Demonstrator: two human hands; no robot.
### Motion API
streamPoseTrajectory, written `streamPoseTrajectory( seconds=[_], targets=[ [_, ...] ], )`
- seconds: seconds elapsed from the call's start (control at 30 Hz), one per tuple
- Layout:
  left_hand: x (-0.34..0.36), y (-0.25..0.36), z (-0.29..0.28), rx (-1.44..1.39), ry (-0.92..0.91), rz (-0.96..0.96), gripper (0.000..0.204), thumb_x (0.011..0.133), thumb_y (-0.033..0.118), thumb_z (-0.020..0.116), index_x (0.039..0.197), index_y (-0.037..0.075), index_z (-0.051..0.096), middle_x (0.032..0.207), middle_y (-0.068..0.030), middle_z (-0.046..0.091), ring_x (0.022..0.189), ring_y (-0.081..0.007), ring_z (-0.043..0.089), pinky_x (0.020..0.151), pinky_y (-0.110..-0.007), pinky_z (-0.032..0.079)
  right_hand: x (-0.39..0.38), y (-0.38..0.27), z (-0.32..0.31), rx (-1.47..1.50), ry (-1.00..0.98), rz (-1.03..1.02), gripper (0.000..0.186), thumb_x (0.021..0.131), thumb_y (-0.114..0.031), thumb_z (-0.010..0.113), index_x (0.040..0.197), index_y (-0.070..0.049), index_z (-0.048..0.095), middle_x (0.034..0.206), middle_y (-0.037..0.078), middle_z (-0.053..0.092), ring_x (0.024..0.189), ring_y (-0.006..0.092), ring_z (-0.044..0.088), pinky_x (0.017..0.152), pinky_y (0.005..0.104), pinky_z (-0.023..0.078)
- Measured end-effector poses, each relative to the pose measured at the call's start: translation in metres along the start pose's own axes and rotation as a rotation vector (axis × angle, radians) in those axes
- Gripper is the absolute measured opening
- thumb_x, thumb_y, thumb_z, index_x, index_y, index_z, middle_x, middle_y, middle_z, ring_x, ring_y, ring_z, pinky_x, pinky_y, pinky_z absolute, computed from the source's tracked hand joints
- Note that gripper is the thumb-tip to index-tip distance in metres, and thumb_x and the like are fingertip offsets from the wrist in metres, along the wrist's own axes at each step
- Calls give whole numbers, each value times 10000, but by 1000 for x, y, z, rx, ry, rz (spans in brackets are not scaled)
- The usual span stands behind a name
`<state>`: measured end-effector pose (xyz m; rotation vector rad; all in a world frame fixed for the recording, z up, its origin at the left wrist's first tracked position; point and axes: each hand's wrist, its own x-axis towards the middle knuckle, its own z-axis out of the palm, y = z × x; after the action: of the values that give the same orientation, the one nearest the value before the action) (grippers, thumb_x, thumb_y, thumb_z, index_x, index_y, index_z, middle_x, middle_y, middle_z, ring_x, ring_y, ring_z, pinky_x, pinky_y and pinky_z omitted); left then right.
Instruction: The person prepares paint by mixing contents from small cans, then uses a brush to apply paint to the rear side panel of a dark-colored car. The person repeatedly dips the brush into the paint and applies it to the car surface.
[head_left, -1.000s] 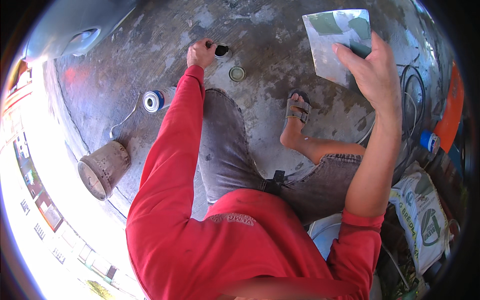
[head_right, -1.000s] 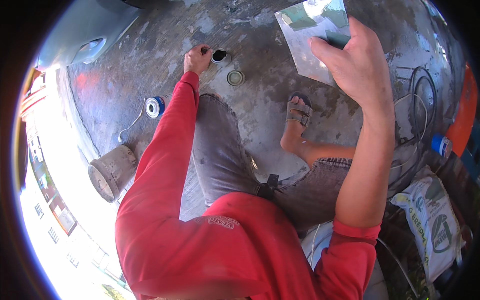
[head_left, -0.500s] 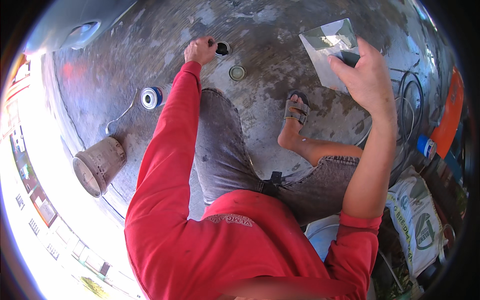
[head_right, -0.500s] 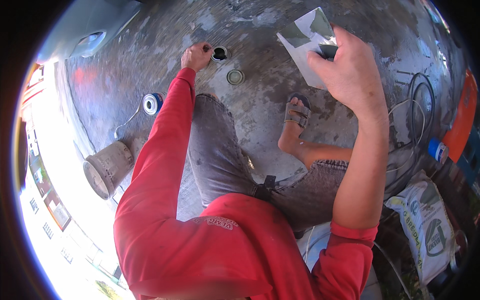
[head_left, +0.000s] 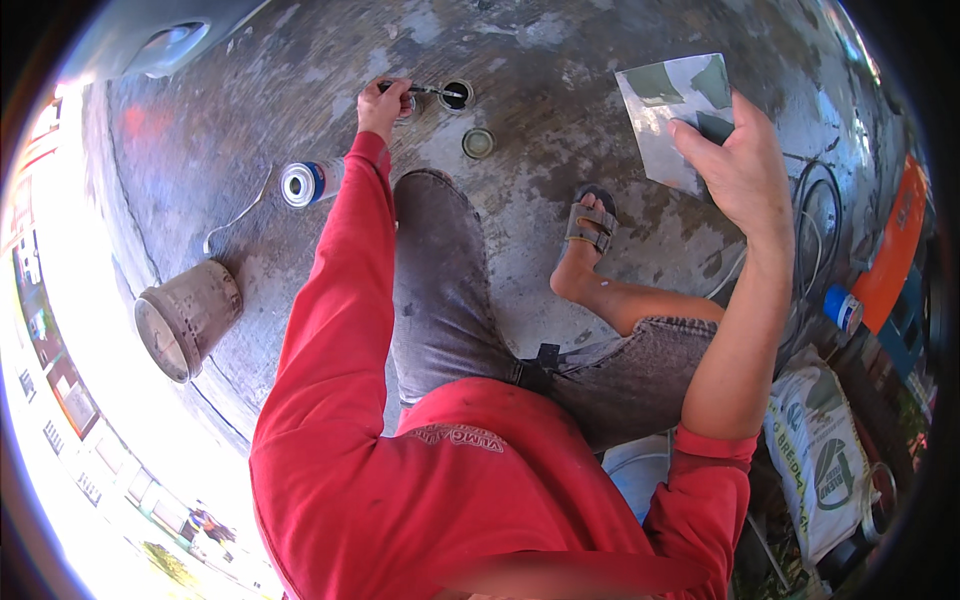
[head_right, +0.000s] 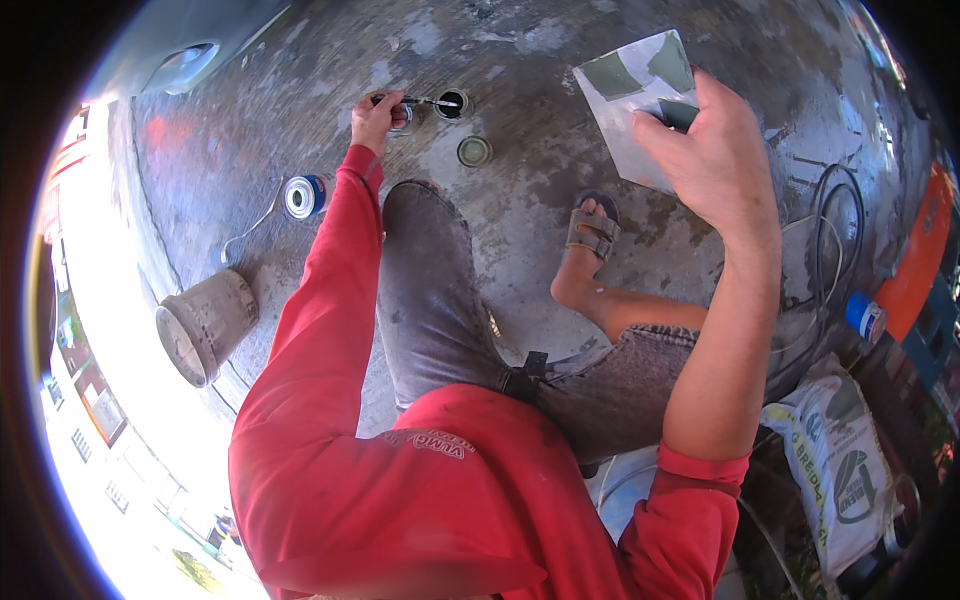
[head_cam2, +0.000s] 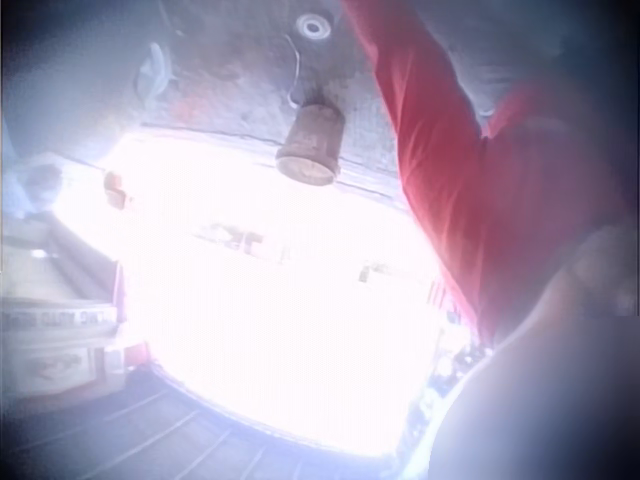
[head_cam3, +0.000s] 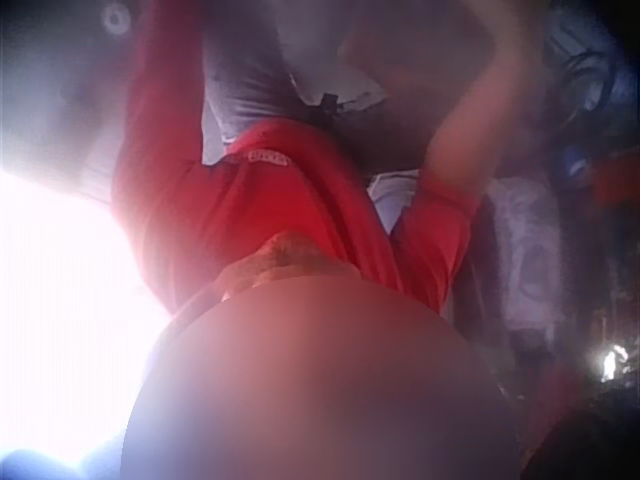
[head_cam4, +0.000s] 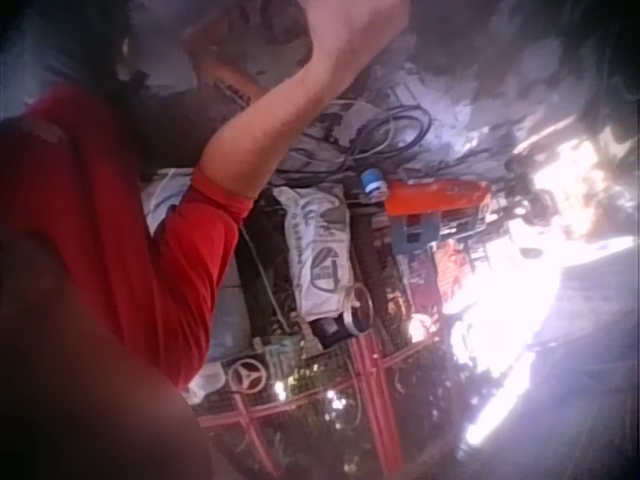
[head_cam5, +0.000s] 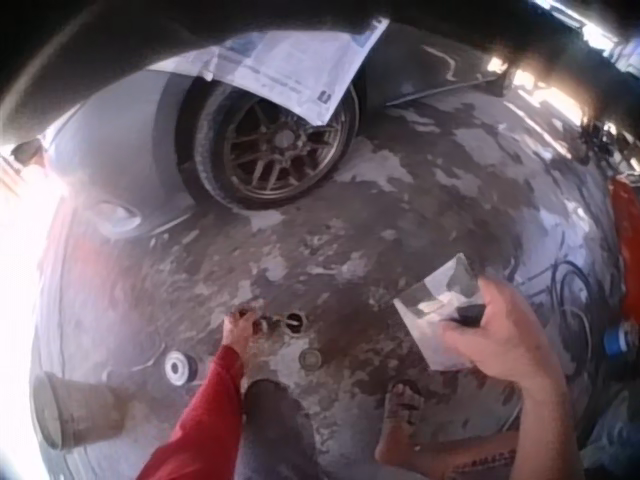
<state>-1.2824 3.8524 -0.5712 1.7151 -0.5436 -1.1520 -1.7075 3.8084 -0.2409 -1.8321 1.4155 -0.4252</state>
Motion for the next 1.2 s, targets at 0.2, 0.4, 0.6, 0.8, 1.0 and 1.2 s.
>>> streamPoseTrajectory(
  seconds=[0.2, 0.4, 0.6, 0.8, 1.0, 1.2],
  targets=[
    [-23, 3, -34, -358, 55, -18, 155, 931, 120, 708, 1047, 19, 688, 781, -78, 694, 617, -174, 655, 558, -313, 544, -2, -4, -6, 16, -9, 23, 268, 920, -92, 738, 1154, 25, 681, 951, 37, 742, 817, 89, 638, 759, 288, 526],
    [-17, 0, -45, -552, -22, -33, 149, 953, 106, 639, 1047, -4, 673, 803, -110, 680, 682, -230, 667, 583, -357, 542, 2, -2, -4, -74, 14, -32, 335, 878, -191, 747, 1132, 21, 694, 914, 152, 764, 807, 245, 730, 775, 378, 555],
    [-18, -6, -41, -717, -49, -106, 154, 965, 113, 618, 1036, -18, 661, 800, -118, 665, 683, -250, 655, 585, -375, 522, 6, 1, -4, -47, 10, -52, 315, 878, -186, 753, 1105, 24, 698, 906, 145, 761, 798, 221, 721, 769, 363, 549],
    [-17, -12, -43, -785, -32, -207, 169, 964, 143, 637, 1040, -3, 676, 822, -114, 670, 705, -233, 637, 616, -370, 510, 4, 1, -1, 72, 9, -29, 272, 892, -133, 760, 1104, 26, 699, 918, 69, 759, 798, 112, 655, 767, 308, 532],
    [-17, -7, -19, -75, 51, 57, 193, 938, 193, 680, 1044, 33, 698, 818, -122, 715, 784, -268, 713, 682, -399, 573, 3, 8, 8, 228, 21, 29, 242, 914, -106, 764, 1103, 32, 703, 955, 46, 763, 830, 94, 646, 781, 293, 526],
    [-9, 12, 36, 881, -111, 419, 237, 895, 261, 677, 1093, 134, 708, 1036, -174, 749, 992, -368, 725, 861, -470, 568, 19, 29, 44, 542, 107, 127, 248, 906, -108, 786, 1121, 5, 736, 1027, 65, 776, 903, 119, 695, 822, 297, 538]
  ],
)
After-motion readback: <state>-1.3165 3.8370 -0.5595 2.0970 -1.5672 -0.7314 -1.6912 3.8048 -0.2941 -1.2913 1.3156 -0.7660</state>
